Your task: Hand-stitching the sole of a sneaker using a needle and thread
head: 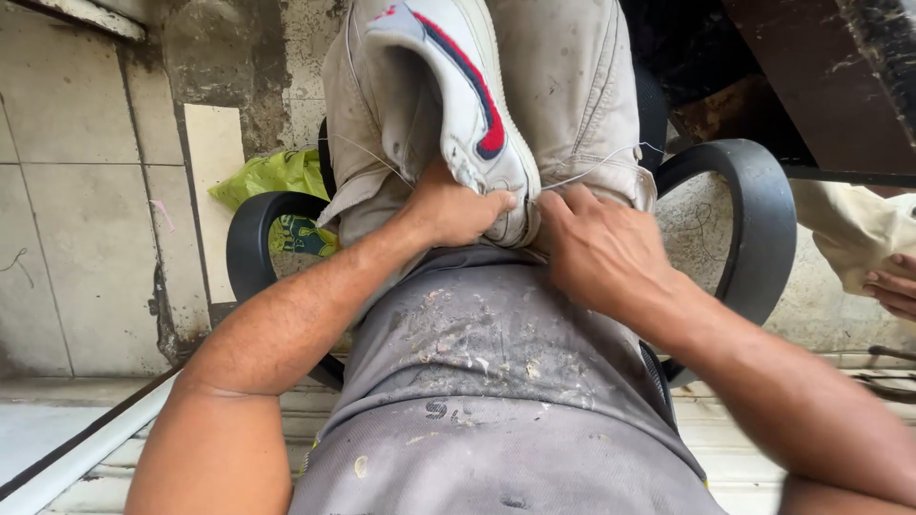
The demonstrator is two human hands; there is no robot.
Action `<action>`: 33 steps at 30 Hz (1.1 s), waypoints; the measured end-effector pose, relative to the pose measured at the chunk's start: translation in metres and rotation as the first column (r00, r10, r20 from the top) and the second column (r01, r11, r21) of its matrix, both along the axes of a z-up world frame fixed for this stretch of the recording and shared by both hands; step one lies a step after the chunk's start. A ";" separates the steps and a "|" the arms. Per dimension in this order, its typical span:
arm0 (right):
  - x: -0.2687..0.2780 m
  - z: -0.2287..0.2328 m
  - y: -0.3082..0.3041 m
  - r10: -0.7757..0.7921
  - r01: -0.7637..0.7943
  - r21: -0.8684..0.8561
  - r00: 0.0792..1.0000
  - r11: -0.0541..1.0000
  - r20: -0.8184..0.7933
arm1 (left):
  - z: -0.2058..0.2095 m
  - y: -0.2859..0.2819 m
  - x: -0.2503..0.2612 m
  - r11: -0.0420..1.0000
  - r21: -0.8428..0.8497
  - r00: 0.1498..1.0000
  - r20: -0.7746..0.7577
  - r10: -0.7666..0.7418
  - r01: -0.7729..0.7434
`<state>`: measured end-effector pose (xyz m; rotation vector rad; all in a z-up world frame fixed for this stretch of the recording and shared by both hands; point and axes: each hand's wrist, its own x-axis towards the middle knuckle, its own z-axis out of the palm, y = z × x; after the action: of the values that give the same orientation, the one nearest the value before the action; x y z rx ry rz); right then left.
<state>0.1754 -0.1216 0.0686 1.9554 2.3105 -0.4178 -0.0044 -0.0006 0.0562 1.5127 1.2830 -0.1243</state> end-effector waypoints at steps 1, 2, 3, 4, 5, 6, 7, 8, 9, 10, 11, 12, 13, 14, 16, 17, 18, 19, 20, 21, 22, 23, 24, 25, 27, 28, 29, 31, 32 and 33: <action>-0.003 -0.012 0.002 -0.018 0.019 0.078 1.000 0.997 -0.012 | -0.002 0.002 0.004 0.998 0.052 1.000 -0.002 -0.019 0.019; -0.006 -0.014 0.006 -0.023 0.023 0.086 1.000 0.996 -0.005 | -0.001 0.003 0.002 0.998 0.060 1.000 0.004 -0.024 0.023; -0.009 -0.016 0.011 -0.138 0.140 0.025 0.987 0.990 -0.081 | 0.001 0.003 0.000 0.996 0.085 1.000 0.016 -0.010 0.008; -0.012 -0.018 0.015 -0.247 0.242 -0.046 0.957 0.969 -0.153 | 0.002 0.002 -0.004 0.994 0.107 1.000 0.024 0.011 -0.014; -0.010 -0.017 0.017 -0.243 0.240 -0.040 0.958 0.970 -0.152 | 0.003 0.003 -0.001 0.993 0.113 1.000 0.027 0.014 -0.017; -0.011 -0.016 0.016 -0.261 0.266 0.014 0.955 0.964 -0.138 | 0.004 0.001 -0.002 0.995 0.103 1.000 0.023 0.012 -0.014; -0.012 -0.014 0.014 -0.280 0.290 0.068 0.952 0.955 -0.124 | 0.006 -0.002 -0.003 0.996 0.093 1.000 0.019 0.010 -0.012; -0.011 -0.009 0.016 -0.282 0.292 0.074 0.951 0.953 -0.124 | 0.001 -0.002 -0.004 0.995 0.099 1.000 0.021 0.007 -0.009; -0.010 -0.003 0.017 -0.282 0.291 0.075 0.954 0.954 -0.105 | -0.002 -0.003 -0.007 0.995 0.097 0.999 0.038 0.013 -0.016; -0.008 0.004 0.022 -0.281 0.287 0.085 0.956 0.954 -0.081 | -0.005 0.000 -0.007 0.994 0.103 0.998 0.063 0.019 -0.026; -0.003 0.005 0.023 -0.282 0.289 0.101 0.956 0.952 -0.076 | -0.010 -0.001 -0.009 0.993 0.117 0.997 0.072 0.016 -0.025; 0.002 0.004 0.025 -0.284 0.288 0.075 0.957 0.955 -0.062 | -0.016 -0.002 -0.011 0.996 0.081 0.995 0.103 0.017 -0.025; 0.007 0.004 0.027 -0.286 0.288 0.050 0.957 0.956 -0.049 | -0.022 -0.004 -0.013 0.999 0.044 0.991 0.134 0.018 -0.024; 0.007 0.007 0.028 -0.280 0.282 0.051 0.959 0.958 -0.049 | -0.028 -0.004 -0.013 0.999 0.045 0.991 0.134 0.023 -0.030; 0.007 0.015 0.033 -0.311 0.310 -0.049 0.951 0.949 -0.002 | -0.040 0.000 -0.011 0.998 0.019 0.979 0.198 0.048 -0.053; 0.007 0.016 0.036 -0.309 0.309 -0.043 0.951 0.950 -0.003 | -0.031 0.000 -0.011 0.998 0.025 0.979 0.199 0.048 -0.055; 0.006 0.018 0.037 -0.306 0.308 -0.081 0.951 0.948 0.033 | -0.022 0.000 -0.011 0.997 -0.017 0.977 0.202 0.071 -0.069; 0.006 0.020 0.038 -0.302 0.308 -0.119 0.951 0.944 0.069 | -0.013 0.000 -0.010 0.995 -0.059 0.974 0.204 0.094 -0.083; 0.004 0.020 0.038 -0.305 0.312 -0.106 0.949 0.944 0.076 | -0.013 -0.004 -0.014 0.996 -0.050 0.972 0.216 0.089 -0.080; 0.003 0.020 0.038 -0.306 0.312 -0.082 0.949 0.947 0.072 | -0.013 -0.007 -0.017 0.991 -0.053 0.980 0.148 0.130 -0.124; 0.006 0.023 0.041 -0.322 0.325 -0.044 0.944 0.945 0.077 | -0.012 -0.005 -0.014 0.987 -0.046 0.983 0.094 0.157 -0.153; 0.012 0.012 0.048 -0.338 0.341 -0.016 0.936 0.940 0.093 | -0.009 -0.003 -0.010 0.990 -0.029 0.983 0.121 0.139 -0.136; 0.023 0.003 0.051 -0.282 0.270 0.152 0.957 0.951 0.066 | -0.008 -0.005 -0.001 0.978 -0.042 0.970 0.129 0.207 -0.203; 0.036 -0.005 0.054 -0.216 0.188 0.316 0.975 0.930 0.057 | -0.008 -0.007 0.008 0.962 -0.058 0.952 0.135 0.274 -0.268; 0.038 0.022 0.071 -0.223 0.165 0.257 0.951 0.952 0.214 | -0.012 -0.007 0.028 0.953 -0.059 0.932 0.198 0.304 -0.298; 0.039 0.035 0.082 -0.194 0.144 0.173 0.927 0.974 0.321 | -0.012 -0.004 0.039 0.932 -0.060 0.907 0.217 0.362 -0.358; 0.047 0.034 0.089 -0.232 0.169 0.200 0.908 0.965 0.349 | -0.004 -0.004 0.049 0.944 -0.051 0.910 0.257 0.327 -0.325; 0.053 0.027 0.102 -0.148 0.136 0.086 0.977 0.987 0.153 | 0.008 -0.009 0.055 0.826 -0.211 0.727 0.395 0.561 -0.523; 0.054 0.027 0.105 -0.163 0.148 0.096 0.973 0.984 0.166 | 0.009 -0.008 0.055 0.835 -0.212 0.729 0.410 0.548 -0.508; 0.056 0.026 0.109 -0.134 0.124 0.063 0.975 0.990 0.177 | 0.009 -0.007 0.055 0.848 -0.200 0.736 0.427 0.526 -0.490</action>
<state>0.2312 -0.0122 0.0950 2.0794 2.1121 -0.1820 0.0506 -0.0078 0.0654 0.9860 1.2247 0.5238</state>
